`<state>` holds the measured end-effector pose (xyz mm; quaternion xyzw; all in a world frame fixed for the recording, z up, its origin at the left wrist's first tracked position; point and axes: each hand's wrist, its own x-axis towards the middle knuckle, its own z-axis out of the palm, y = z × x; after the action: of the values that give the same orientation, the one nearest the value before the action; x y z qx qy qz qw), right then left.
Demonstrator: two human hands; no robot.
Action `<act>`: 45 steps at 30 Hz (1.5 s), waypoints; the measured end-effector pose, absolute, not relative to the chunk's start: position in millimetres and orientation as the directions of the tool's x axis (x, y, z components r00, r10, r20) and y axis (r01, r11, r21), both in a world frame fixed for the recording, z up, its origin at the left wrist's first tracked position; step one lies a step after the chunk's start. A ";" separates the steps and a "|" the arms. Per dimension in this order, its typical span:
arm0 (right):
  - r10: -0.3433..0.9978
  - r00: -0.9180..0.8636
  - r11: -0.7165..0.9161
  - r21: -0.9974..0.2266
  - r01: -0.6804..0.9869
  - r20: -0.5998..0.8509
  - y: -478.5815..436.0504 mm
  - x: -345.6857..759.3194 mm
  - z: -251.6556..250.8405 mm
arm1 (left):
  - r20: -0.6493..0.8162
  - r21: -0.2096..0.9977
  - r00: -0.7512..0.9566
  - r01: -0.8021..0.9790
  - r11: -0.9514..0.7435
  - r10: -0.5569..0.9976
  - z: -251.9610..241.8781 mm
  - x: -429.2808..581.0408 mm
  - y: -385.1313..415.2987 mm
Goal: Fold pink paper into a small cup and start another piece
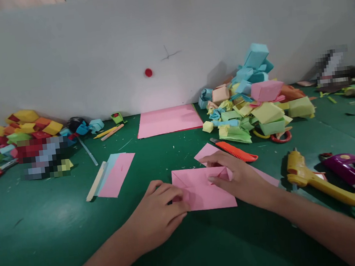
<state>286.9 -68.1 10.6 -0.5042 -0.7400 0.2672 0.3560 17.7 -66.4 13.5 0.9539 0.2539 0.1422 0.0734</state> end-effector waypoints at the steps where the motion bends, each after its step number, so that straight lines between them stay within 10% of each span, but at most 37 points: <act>1: 0.952 -0.212 0.300 -0.806 0.511 0.220 -69.0 285.9 12.5 | 0.233 0.217 0.826 0.470 -0.855 0.513 13.9 18.5 -66.8; 6: 0.969 -0.231 0.145 -0.955 0.257 0.084 -73.5 282.3 14.0 | 0.252 0.219 0.791 0.514 -0.829 0.558 13.6 21.1 -68.2; 18: 0.923 -0.346 0.279 -0.911 0.304 0.168 -86.4 276.3 15.2 | 0.369 0.239 0.577 0.699 -0.674 0.729 7.5 18.6 -68.4; 26: 0.877 -0.421 0.348 -0.910 0.225 0.232 -89.6 279.1 15.9 | 0.200 0.563 0.492 0.650 -0.510 0.848 6.9 16.2 -64.9; 36: 0.915 -0.404 0.194 -0.894 0.403 0.017 -89.8 276.5 16.1 | 0.098 0.734 0.452 0.569 -0.372 0.886 10.5 11.8 -63.5; 45: 0.894 -0.414 0.391 -0.746 0.540 0.169 -87.0 278.2 5.9 | 0.080 0.651 0.554 0.601 -0.464 0.829 21.5 14.9 -58.0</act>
<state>278.2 -87.0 5.9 -0.4581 -0.7826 0.3076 0.2882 14.9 -58.0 21.5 0.8325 0.4293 0.1971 0.2896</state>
